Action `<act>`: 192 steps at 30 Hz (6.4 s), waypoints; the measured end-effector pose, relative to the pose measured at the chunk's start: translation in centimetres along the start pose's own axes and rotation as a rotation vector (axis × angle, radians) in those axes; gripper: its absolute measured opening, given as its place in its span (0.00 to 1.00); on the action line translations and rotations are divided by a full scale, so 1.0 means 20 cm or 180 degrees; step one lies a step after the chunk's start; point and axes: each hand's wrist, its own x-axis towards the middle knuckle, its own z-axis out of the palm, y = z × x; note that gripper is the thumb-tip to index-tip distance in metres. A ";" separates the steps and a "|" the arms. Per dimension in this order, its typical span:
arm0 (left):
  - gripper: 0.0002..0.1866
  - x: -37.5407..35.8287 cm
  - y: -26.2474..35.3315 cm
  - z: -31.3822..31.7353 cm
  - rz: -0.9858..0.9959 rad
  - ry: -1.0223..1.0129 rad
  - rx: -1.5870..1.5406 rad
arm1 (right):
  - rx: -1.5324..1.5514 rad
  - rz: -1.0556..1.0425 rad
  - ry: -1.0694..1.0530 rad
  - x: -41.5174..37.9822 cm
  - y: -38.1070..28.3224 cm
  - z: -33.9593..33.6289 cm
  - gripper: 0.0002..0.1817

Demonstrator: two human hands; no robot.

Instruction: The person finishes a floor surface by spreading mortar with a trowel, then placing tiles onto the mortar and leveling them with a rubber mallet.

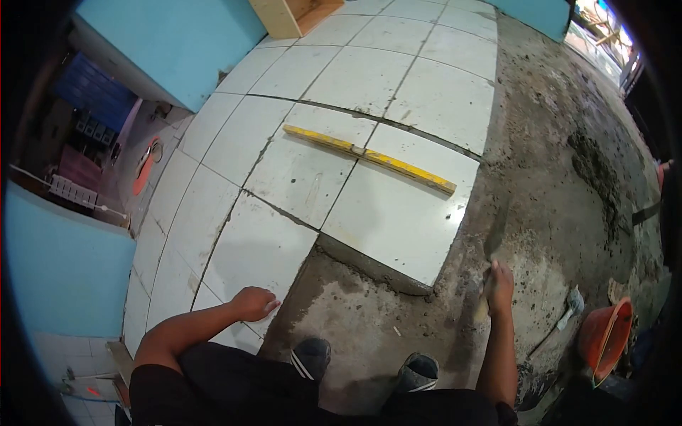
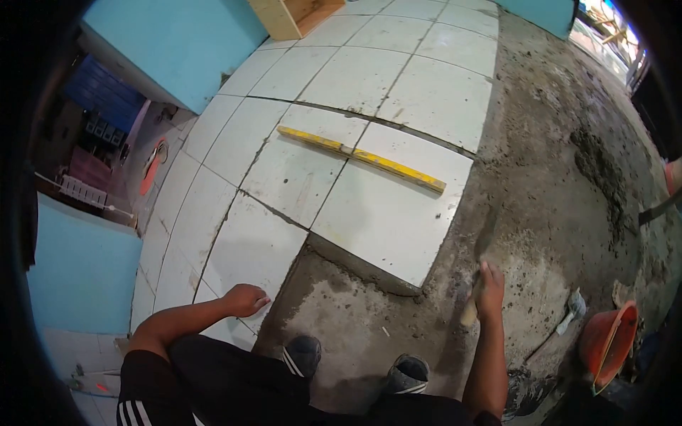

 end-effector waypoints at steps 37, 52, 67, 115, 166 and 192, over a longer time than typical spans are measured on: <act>0.20 0.10 0.01 -0.02 0.0191 0.0245 -0.0020 | 0.0131 0.0413 0.0876 -0.37 0.29 -0.22 0.15; 0.18 0.07 -0.03 -0.01 0.0166 0.0195 0.0237 | -0.0855 -0.0012 -0.0164 -0.38 0.40 0.42 0.17; 0.18 0.11 0.01 0.00 0.0394 -0.0065 0.0371 | -0.0404 0.0317 -0.0270 -0.21 0.23 0.38 0.16; 0.16 0.14 -0.03 -0.03 0.0065 -0.0044 0.0186 | -0.0083 0.0118 -0.0333 0.69 -0.22 0.26 0.15; 0.18 0.08 0.01 -0.06 0.0177 0.0226 0.0129 | -0.0081 0.0559 -0.0248 -0.68 0.52 0.35 0.20; 0.18 0.09 0.00 -0.03 0.0279 0.0158 0.0122 | -0.0438 0.0495 -0.0375 -0.52 0.21 0.14 0.18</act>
